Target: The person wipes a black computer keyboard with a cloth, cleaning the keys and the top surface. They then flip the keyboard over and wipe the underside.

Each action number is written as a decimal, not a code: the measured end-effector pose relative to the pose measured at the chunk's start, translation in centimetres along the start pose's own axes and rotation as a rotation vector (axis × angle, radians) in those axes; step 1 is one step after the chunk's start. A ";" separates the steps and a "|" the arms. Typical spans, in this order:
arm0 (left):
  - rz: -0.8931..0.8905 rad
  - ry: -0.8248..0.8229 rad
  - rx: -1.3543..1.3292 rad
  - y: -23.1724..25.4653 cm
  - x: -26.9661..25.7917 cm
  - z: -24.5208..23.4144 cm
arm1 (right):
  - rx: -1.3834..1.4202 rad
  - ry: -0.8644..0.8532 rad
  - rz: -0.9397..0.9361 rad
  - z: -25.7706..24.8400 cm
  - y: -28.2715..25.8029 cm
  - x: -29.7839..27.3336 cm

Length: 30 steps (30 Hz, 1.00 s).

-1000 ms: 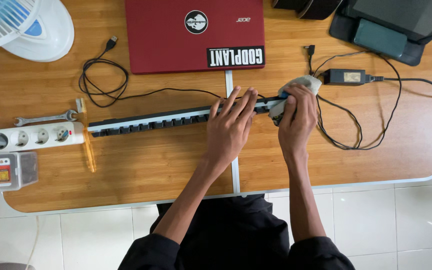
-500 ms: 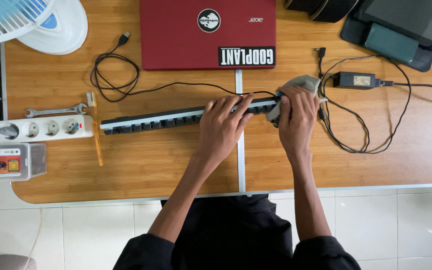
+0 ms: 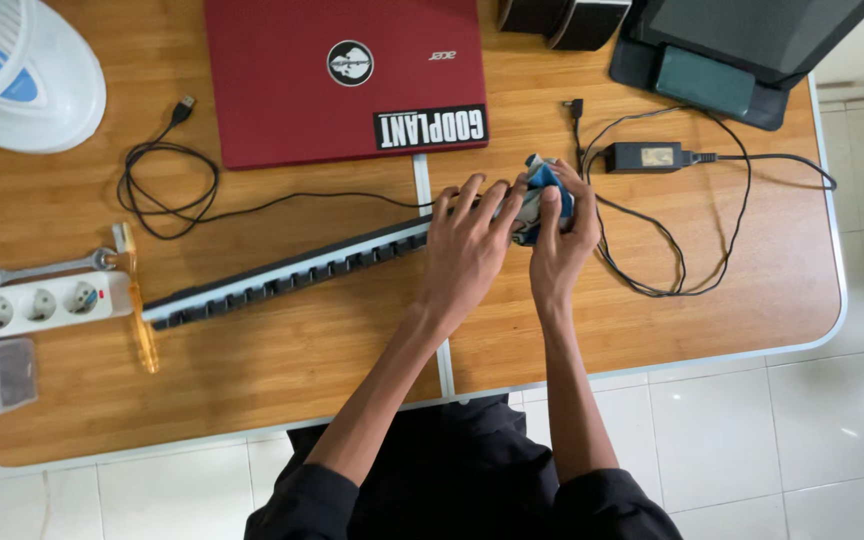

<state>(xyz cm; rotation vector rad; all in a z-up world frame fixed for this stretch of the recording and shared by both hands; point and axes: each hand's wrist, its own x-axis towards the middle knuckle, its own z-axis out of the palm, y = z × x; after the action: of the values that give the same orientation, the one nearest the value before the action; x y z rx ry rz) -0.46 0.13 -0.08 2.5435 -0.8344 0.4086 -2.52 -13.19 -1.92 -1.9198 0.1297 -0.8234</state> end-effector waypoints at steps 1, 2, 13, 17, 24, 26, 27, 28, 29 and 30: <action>0.015 0.014 0.002 -0.1 0.0 -0.1 | 0.035 0.019 0.018 0.0 0.2 -0.3; 0.024 0.027 0.006 -0.1 -0.1 -0.3 | 0.072 0.034 0.038 -0.1 0.3 -0.5; 0.061 0.148 -0.106 -0.5 0.7 -1.2 | 0.344 0.011 0.376 -0.7 4.4 -1.9; 0.061 0.151 -0.105 -0.4 0.7 -1.5 | 0.286 -0.009 0.434 -0.6 4.7 -1.8; 0.050 0.138 -0.088 -0.4 1.0 -1.5 | 0.209 0.090 0.322 -0.5 2.9 -1.4; 0.062 0.157 -0.097 -0.3 1.0 -1.6 | 0.216 0.060 0.259 -0.4 2.9 -1.6; 0.069 0.168 -0.100 -0.3 1.0 -1.7 | 0.175 -0.009 0.258 -0.4 2.9 -1.8; 0.071 0.167 -0.094 -0.3 1.0 -1.8 | 0.135 -0.078 0.259 -0.5 3.0 -2.3; 0.072 0.167 -0.088 -0.2 1.0 -1.8 | 0.094 -0.147 0.259 -0.6 3.2 -2.7; 0.072 0.167 -0.081 -0.2 1.0 -1.8 | 0.074 -0.179 0.228 -0.8 3.4 -3.0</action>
<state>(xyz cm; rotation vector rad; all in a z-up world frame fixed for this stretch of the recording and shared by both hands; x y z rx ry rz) 0.19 0.69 1.82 2.3729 -0.8637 0.5888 -4.45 -14.20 -6.00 -1.8585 0.2023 -0.4957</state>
